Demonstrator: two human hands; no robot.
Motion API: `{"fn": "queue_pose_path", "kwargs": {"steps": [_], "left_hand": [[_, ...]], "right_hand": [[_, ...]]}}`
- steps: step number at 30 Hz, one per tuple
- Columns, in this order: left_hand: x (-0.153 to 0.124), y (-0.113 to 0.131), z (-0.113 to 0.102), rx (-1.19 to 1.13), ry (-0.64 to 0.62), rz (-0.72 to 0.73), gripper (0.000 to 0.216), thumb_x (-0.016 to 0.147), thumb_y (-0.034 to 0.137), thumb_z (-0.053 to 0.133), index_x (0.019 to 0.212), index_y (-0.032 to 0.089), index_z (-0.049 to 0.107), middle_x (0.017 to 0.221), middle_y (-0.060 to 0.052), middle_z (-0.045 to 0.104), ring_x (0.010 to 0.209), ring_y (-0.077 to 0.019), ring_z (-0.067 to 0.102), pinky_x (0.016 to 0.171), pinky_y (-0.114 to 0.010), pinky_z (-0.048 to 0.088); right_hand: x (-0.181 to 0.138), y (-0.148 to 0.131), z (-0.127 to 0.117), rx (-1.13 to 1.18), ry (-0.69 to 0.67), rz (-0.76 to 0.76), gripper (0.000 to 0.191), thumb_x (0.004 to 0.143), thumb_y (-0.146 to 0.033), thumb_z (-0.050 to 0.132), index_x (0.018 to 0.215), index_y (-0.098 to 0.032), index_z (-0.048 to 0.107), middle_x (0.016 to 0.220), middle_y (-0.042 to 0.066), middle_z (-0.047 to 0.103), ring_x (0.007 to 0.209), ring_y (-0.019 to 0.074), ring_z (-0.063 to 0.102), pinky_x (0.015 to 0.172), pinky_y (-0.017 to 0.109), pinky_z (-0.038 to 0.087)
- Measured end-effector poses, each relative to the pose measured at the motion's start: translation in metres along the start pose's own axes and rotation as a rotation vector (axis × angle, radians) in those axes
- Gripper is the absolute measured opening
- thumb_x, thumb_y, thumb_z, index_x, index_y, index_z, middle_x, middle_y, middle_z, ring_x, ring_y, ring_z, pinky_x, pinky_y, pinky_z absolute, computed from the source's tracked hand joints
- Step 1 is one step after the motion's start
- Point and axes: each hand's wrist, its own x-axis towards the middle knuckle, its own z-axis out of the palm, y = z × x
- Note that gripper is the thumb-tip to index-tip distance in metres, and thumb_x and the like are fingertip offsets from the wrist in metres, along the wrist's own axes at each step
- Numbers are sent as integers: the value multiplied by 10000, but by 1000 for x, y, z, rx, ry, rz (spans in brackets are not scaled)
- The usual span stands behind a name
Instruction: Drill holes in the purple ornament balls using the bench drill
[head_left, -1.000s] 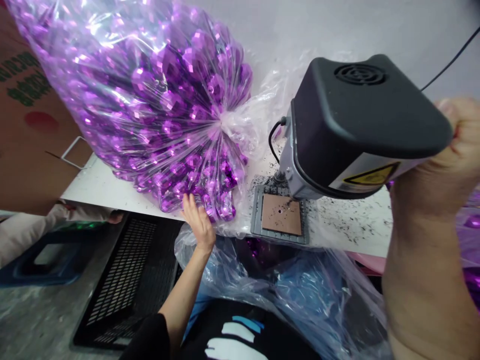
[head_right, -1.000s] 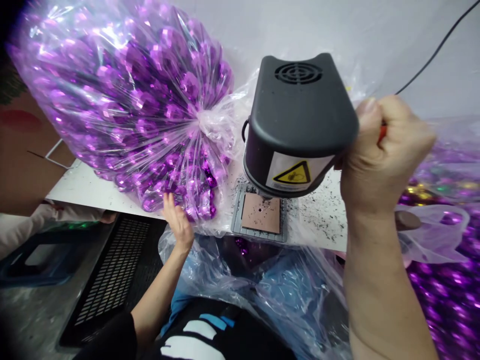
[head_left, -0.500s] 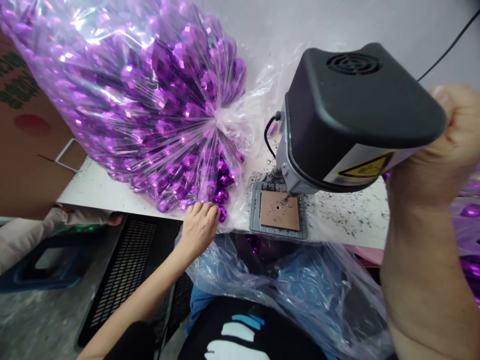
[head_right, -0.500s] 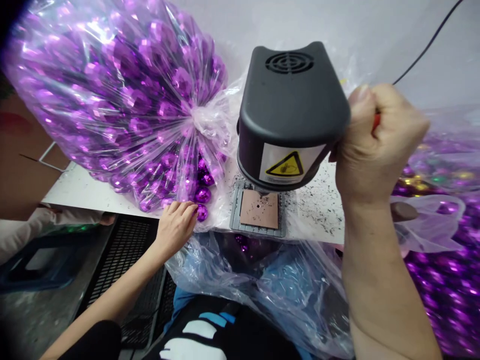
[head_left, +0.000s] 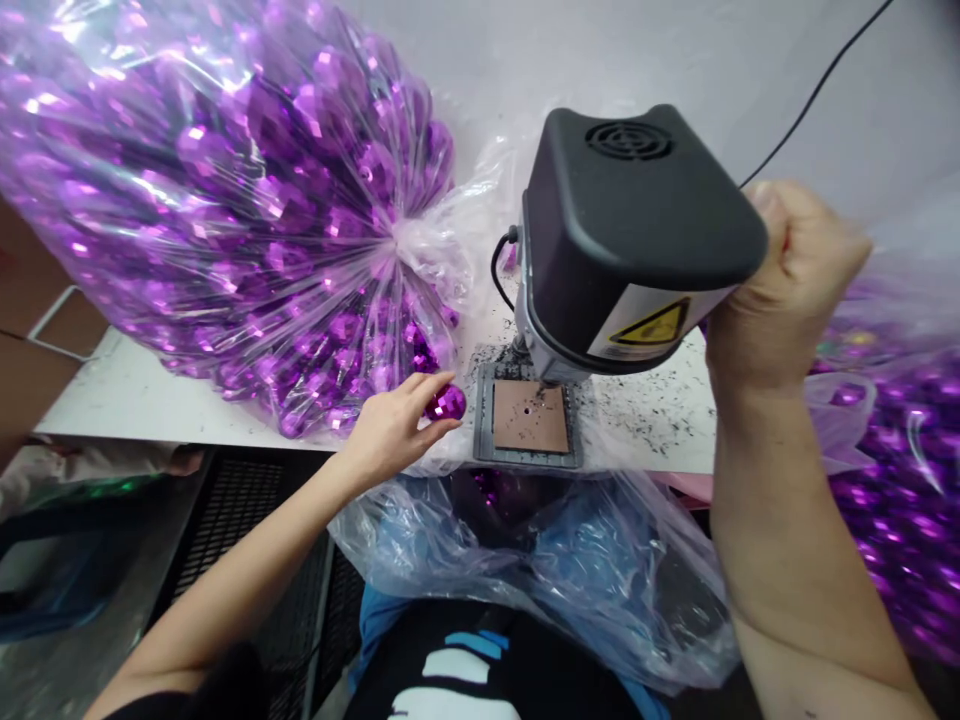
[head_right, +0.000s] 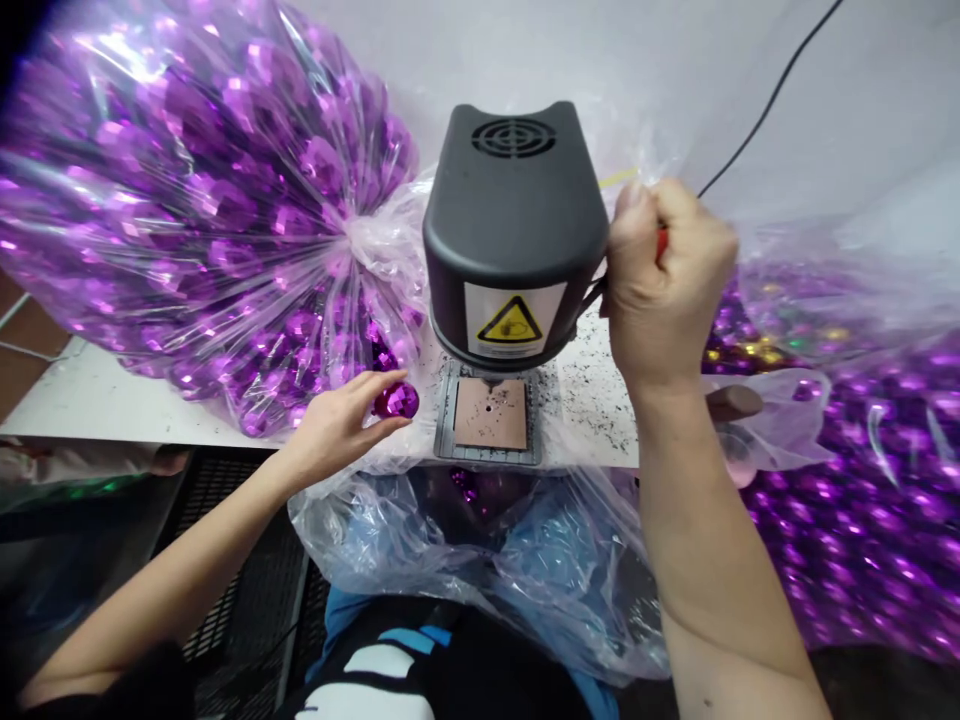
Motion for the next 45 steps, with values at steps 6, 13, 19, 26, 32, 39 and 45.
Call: {"fn": "queue_pose_path", "kwargs": {"steps": [6, 13, 19, 26, 32, 39, 45], "left_hand": [[4, 17, 43, -1410, -222, -271, 555, 861, 436, 672, 1350, 219, 525, 1050, -88, 690, 734, -165, 707, 579, -251, 546], [13, 18, 82, -1829, -343, -414, 409, 852, 472, 703, 1078, 136, 647, 1007, -120, 736, 703, -156, 704, 584, -225, 531], [20, 17, 90, -1426, -104, -323, 499, 783, 417, 789, 1204, 187, 653, 1093, -76, 715, 869, -153, 667, 716, -234, 523], [38, 19, 117, -914, 176, -81, 498, 873, 476, 675, 1279, 203, 584, 1230, -79, 670, 1124, -220, 622, 1021, -373, 464], [48, 20, 128, -447, 246, 15, 413, 936, 439, 613, 1297, 241, 585, 1164, -64, 668, 1089, -224, 600, 1017, -400, 419], [53, 17, 134, -348, 286, 60, 401, 936, 456, 619, 1277, 245, 619, 1014, -52, 661, 1004, -221, 598, 984, -413, 412], [50, 16, 135, -365, 301, 155, 459, 920, 488, 631, 1294, 226, 581, 1092, -75, 655, 1031, -228, 584, 949, -395, 445]], "right_hand": [[-1, -5, -2, 0, -40, 32, 602, 904, -683, 392, 634, -148, 333, 618, -30, 252, 583, 14, 250, 583, 232, 171], [2, -5, -6, 24, -87, 39, 599, 907, -667, 419, 641, -133, 359, 609, -41, 291, 580, 6, 284, 566, 219, 202], [2, -5, -7, 51, -125, 83, 564, 920, -627, 426, 691, -113, 459, 570, -48, 347, 567, 6, 361, 570, 204, 252], [2, -3, -6, 63, -116, 94, 581, 884, -656, 437, 703, -106, 486, 562, -57, 333, 591, 5, 378, 605, 206, 299], [2, -4, -6, 34, -128, 108, 585, 879, -670, 437, 660, -128, 417, 573, -48, 335, 607, 8, 366, 619, 207, 308], [0, -4, -5, 40, -110, 103, 558, 917, -638, 426, 672, -138, 386, 574, -46, 307, 615, 16, 335, 651, 214, 323], [0, -10, -6, 37, -120, 117, 560, 919, -636, 412, 674, -133, 391, 592, -44, 303, 599, 16, 339, 696, 230, 395]]}}
